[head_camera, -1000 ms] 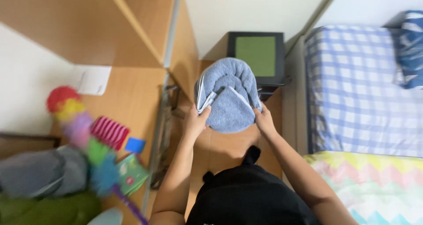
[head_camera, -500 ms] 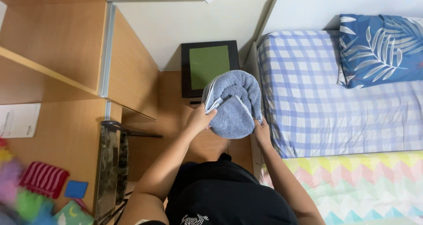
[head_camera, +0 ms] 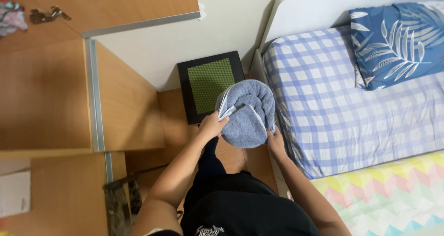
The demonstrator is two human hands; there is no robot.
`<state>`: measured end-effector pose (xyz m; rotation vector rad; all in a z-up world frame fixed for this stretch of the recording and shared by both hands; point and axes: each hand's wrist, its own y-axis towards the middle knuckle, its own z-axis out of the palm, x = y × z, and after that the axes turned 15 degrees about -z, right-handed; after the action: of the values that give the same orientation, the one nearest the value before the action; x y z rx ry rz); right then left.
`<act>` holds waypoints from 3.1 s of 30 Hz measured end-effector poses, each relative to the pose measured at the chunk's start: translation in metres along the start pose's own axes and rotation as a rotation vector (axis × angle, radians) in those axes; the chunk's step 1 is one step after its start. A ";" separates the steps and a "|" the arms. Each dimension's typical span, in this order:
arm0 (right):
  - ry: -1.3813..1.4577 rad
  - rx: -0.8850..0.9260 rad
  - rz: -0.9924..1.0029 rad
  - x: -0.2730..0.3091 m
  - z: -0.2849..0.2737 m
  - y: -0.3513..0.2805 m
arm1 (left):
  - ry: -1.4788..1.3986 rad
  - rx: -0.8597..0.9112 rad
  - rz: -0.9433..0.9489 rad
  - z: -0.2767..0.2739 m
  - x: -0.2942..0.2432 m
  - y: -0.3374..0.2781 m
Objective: Organizing various items from a shelf onto a bed and then dusting the shelf area.
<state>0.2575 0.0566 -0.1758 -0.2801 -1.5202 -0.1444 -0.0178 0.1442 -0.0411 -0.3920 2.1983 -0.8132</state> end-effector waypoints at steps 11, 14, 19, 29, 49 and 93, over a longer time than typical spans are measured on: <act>0.059 -0.247 0.261 -0.158 0.119 0.152 | 0.404 0.167 0.156 -0.109 -0.075 0.267; 0.249 -0.354 0.405 -0.134 0.171 0.182 | 0.542 0.135 0.260 -0.109 -0.081 0.350; 0.324 -0.493 0.567 -0.156 0.228 0.225 | 0.627 0.093 0.441 -0.114 -0.111 0.435; 0.296 0.142 0.671 -0.082 0.279 0.262 | 0.225 -0.209 0.713 -0.107 -0.111 0.489; 0.069 0.423 0.264 0.007 0.265 0.159 | -0.669 -0.041 0.325 -0.078 0.064 0.208; 0.026 1.752 0.013 0.083 0.535 -0.546 | -1.445 -1.363 0.185 -0.010 0.609 -0.460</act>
<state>-0.3993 -0.3163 -0.0291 1.0926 -1.1315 1.1485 -0.4241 -0.5016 -0.0641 -0.9577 0.9780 1.0007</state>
